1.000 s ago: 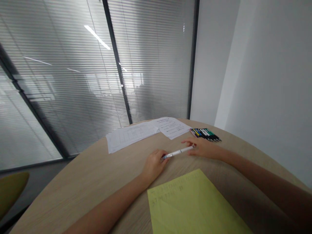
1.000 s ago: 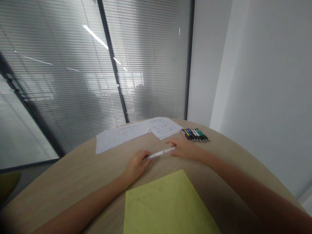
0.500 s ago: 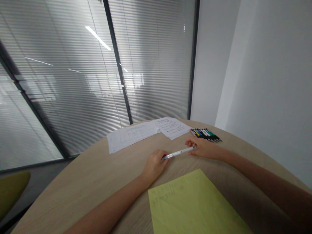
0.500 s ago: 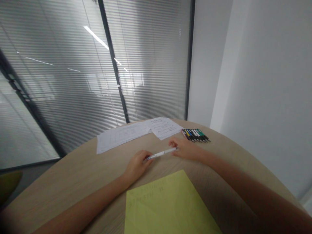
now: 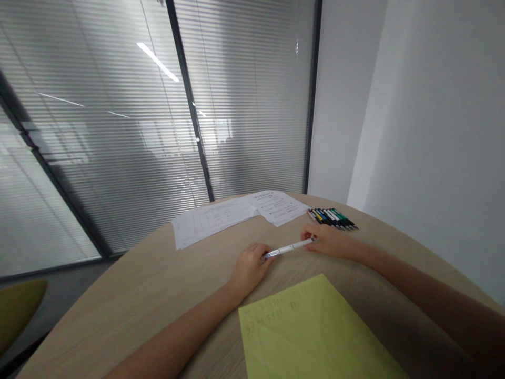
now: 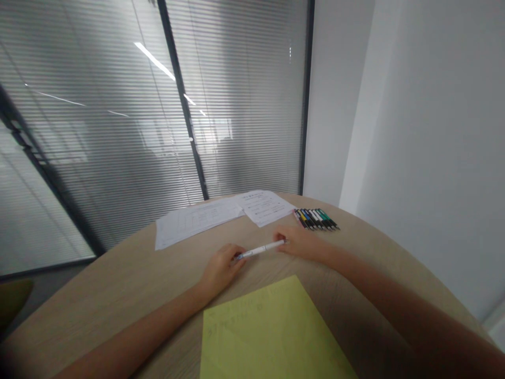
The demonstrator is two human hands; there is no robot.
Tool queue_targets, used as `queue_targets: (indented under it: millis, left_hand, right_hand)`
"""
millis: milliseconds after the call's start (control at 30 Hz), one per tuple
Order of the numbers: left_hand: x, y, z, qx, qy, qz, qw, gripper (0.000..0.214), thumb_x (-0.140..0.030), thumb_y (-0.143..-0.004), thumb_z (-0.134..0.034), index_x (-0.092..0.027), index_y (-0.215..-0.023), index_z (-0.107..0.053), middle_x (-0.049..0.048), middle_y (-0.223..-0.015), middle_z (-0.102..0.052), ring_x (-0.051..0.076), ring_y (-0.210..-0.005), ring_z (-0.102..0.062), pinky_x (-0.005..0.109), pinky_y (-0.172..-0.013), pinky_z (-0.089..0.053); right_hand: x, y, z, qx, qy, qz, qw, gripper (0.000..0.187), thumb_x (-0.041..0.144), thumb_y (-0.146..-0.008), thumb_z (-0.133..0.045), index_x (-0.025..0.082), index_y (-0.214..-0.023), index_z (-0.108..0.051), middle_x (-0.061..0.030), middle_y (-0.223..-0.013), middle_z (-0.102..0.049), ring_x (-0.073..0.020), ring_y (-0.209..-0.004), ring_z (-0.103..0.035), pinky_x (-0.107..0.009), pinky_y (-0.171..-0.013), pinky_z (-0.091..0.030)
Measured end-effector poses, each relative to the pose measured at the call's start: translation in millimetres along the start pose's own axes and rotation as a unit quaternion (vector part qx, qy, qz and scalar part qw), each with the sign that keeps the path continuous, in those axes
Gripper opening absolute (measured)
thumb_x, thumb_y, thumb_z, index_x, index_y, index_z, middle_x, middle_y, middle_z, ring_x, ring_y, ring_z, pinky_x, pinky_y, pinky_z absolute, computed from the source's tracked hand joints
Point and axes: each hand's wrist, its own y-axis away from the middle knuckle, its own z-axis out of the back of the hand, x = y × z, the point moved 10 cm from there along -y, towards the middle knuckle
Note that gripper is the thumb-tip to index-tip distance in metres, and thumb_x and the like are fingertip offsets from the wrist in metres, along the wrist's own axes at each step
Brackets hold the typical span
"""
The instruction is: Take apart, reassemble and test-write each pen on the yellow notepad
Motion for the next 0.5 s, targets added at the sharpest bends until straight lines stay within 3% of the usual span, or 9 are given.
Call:
queue_targets:
  millis: [200, 367, 500]
  left_hand:
    - [-0.5, 1.4, 0.5, -0.001, -0.011, -0.003, 1.0, 0.007, -0.02, -0.076, -0.052, -0.016, -0.077, -0.056, 0.0032, -0.071, -0.058, 0.015, -0.068, -0.053, 0.025, -0.061, -0.042]
    - [-2.9, 1.9, 4.0, -0.016, -0.02, -0.019, 0.999, 0.005, -0.02, -0.075, -0.052, -0.015, -0.073, -0.054, 0.0031, -0.068, -0.056, 0.015, -0.066, -0.052, 0.025, -0.059, -0.041]
    - [-10.9, 3.0, 7.8, -0.029, -0.036, -0.051, 0.998, 0.004, -0.015, -0.073, -0.052, -0.016, -0.07, -0.052, 0.0029, -0.066, -0.055, 0.016, -0.067, -0.05, 0.025, -0.058, -0.039]
  right_hand:
    - [-1.9, -0.6, 0.6, 0.009, 0.005, 0.002, 1.0, 0.008, 0.022, -0.073, -0.053, 0.015, -0.072, -0.057, -0.0041, -0.075, -0.061, -0.0163, -0.072, -0.054, -0.027, -0.065, -0.039]
    - [2.0, 1.3, -4.6, 0.037, 0.006, 0.022, 0.999, 0.02, 0.028, -0.079, -0.044, 0.015, -0.071, -0.059, -0.0056, -0.074, -0.062, -0.0167, -0.07, -0.055, -0.028, -0.064, -0.04]
    - [-4.6, 1.1, -11.6, 0.061, -0.022, 0.007, 0.998, 0.038, 0.028, -0.083, -0.033, 0.016, -0.057, -0.057, -0.0046, -0.062, -0.062, -0.0153, -0.062, -0.055, -0.028, -0.064, -0.04]
